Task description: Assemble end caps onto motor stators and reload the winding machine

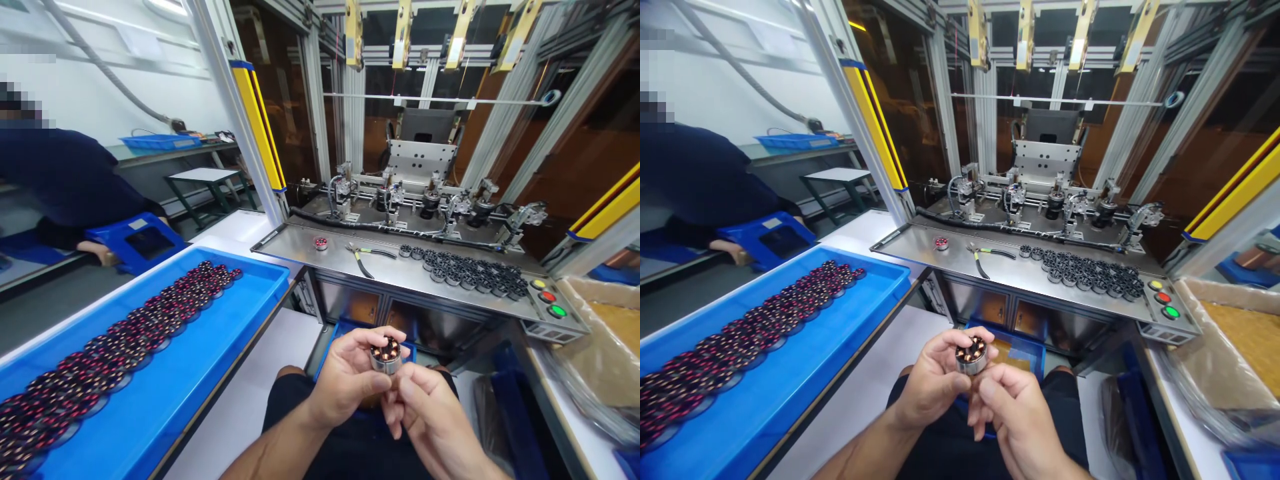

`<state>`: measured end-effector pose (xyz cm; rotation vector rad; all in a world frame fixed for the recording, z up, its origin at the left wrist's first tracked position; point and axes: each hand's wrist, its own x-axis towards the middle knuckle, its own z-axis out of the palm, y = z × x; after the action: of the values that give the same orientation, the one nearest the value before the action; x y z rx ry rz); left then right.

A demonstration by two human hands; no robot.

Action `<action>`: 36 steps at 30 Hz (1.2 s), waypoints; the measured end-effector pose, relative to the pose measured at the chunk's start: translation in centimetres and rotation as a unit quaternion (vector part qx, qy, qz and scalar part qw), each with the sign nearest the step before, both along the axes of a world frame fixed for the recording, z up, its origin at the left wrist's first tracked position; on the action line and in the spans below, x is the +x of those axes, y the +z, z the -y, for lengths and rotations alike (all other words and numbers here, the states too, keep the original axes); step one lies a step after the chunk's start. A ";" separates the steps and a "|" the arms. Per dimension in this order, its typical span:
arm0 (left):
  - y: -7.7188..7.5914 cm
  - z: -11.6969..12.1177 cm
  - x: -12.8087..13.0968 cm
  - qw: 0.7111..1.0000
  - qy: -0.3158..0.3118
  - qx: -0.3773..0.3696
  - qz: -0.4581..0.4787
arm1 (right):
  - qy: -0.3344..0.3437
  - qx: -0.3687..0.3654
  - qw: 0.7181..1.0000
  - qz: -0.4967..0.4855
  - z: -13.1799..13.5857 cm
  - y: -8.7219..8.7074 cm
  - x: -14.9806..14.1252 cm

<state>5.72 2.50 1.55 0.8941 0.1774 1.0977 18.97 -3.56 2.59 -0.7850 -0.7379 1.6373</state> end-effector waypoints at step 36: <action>-3.1 0.7 0.0 0.988 -0.117 -0.102 0.003 | -0.235 0.465 0.653 0.549 1.9 0.8 2.8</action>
<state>5.67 1.80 -1.56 0.7077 0.1707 0.8469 21.79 -5.47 3.42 -0.9935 -1.8181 -0.0130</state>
